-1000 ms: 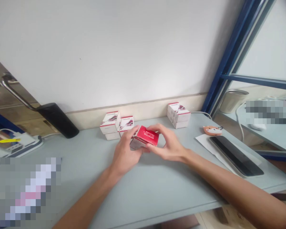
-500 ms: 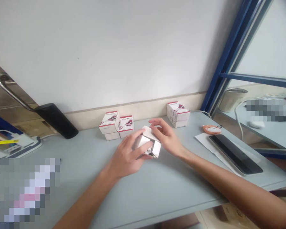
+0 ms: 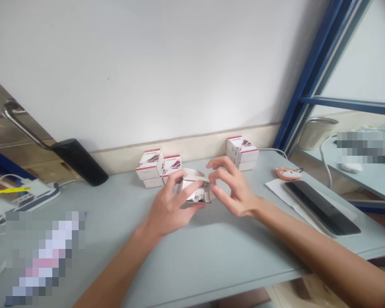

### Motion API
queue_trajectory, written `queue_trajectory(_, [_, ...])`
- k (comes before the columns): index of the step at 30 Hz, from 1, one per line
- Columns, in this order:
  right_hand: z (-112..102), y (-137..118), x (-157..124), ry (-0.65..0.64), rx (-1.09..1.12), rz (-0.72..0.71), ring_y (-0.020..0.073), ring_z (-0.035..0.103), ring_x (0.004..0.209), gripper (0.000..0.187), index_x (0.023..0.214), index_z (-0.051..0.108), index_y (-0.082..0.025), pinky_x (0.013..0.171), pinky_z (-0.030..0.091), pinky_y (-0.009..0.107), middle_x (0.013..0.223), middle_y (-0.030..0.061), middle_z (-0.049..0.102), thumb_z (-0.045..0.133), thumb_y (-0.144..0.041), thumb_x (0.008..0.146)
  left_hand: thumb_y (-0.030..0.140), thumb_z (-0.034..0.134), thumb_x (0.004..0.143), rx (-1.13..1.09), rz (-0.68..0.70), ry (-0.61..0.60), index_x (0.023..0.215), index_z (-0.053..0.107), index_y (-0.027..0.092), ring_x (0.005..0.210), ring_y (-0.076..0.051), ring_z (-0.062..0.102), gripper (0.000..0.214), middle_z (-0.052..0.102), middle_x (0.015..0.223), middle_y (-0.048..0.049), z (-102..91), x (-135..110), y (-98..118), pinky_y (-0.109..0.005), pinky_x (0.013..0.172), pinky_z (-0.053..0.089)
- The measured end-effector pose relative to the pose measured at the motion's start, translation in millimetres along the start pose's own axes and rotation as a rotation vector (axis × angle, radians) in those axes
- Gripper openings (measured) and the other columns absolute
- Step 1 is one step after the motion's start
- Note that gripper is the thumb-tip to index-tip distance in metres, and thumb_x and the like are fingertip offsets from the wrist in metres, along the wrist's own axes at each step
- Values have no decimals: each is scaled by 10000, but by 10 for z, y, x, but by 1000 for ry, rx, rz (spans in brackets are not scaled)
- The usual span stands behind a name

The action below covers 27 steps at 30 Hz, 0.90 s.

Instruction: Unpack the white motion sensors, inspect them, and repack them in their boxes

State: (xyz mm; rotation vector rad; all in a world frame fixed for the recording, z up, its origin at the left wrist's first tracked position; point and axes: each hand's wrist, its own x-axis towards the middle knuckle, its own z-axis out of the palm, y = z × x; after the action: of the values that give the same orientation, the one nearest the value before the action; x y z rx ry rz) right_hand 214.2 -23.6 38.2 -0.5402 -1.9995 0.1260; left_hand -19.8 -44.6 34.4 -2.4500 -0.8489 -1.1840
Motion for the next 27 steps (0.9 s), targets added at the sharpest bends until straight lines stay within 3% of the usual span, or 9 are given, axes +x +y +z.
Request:
queue_trajectory(4, [-3, -29, 17, -37, 0, 55, 277, 616, 1043, 40, 907, 599, -239, 893, 551, 460, 1165, 115, 584, 597, -207, 930, 272, 828, 847, 4, -71, -2, 1286, 550, 307, 1116, -249, 674, 521, 499, 1272, -98, -5, 4, 9, -376, 852, 656])
queue_trajectory(10, [-10, -44, 31, -107, -31, 27, 291, 572, 1181, 313, 1177, 696, -270, 1004, 519, 497, 1287, 116, 549, 539, -150, 933, 195, 854, 801, -123, -53, 127, 1349, 341, 336, 1159, -252, 649, 764, 472, 1277, -104, 115, -54, -33, -434, 865, 647])
queue_trajectory(13, [-23, -62, 38, -171, -44, 44, 293, 569, 1179, 204, 1135, 723, -266, 1015, 507, 493, 1306, 116, 558, 602, -246, 972, 155, 843, 813, -175, -31, 168, 1339, 289, 342, 1115, -211, 664, 786, 491, 1279, -96, 163, -62, -24, -388, 839, 639])
queue_trajectory(16, [-15, -113, 60, -151, 50, 141, 289, 576, 1204, 123, 1052, 720, -251, 1046, 502, 470, 1287, 115, 570, 698, -319, 952, 136, 846, 812, -196, -43, 183, 1325, 276, 338, 1086, -182, 672, 793, 518, 1292, -93, 184, -58, 1, -345, 821, 628])
queue_trajectory(19, [-8, -153, 106, -45, 189, 213, 260, 610, 1190, 69, 988, 691, -242, 1077, 489, 444, 1227, 94, 614, 697, -306, 963, 130, 851, 806, -219, -95, 182, 1329, 275, 334, 1143, -197, 675, 804, 543, 1327, -103, 199, -72, 8, -346, 841, 628])
queue_trajectory(22, [-31, -78, 148, 223, 248, 302, 226, 666, 1055, 93, 1018, 643, -247, 988, 534, 404, 1107, 67, 682, 632, -339, 1012, 150, 856, 803, -269, -182, 182, 1329, 292, 337, 1219, -231, 664, 794, 556, 1357, -111, 212, -102, -9, -358, 845, 641])
queue_trajectory(24, [-48, 60, 142, 350, 164, 394, 223, 686, 967, 136, 1047, 632, -249, 900, 557, 383, 1039, 59, 715, 617, -380, 1016, 166, 865, 797, -293, -236, 165, 1333, 296, 350, 1208, -234, 673, 802, 561, 1366, -106, 216, -117, -22, -365, 834, 653])
queue_trajectory(26, [-39, 236, 92, 252, 16, 495, 225, 698, 892, 140, 1035, 654, -242, 839, 555, 372, 982, 52, 744, 623, -373, 997, 176, 870, 795, -302, -259, 143, 1336, 293, 357, 1188, -232, 683, 811, 571, 1363, -99, 215, -121, -29, -385, 847, 658])
queue_trajectory(27, [-17, 323, 51, 106, -47, 542, 225, 702, 858, 119, 1010, 671, -241, 819, 547, 367, 942, 43, 756, 619, -345, 988, 176, 871, 795, -304, -259, 142, 1337, 295, 354, 1191, -235, 682, 811, 574, 1366, -102, 211, -118, -29, -394, 856, 658])
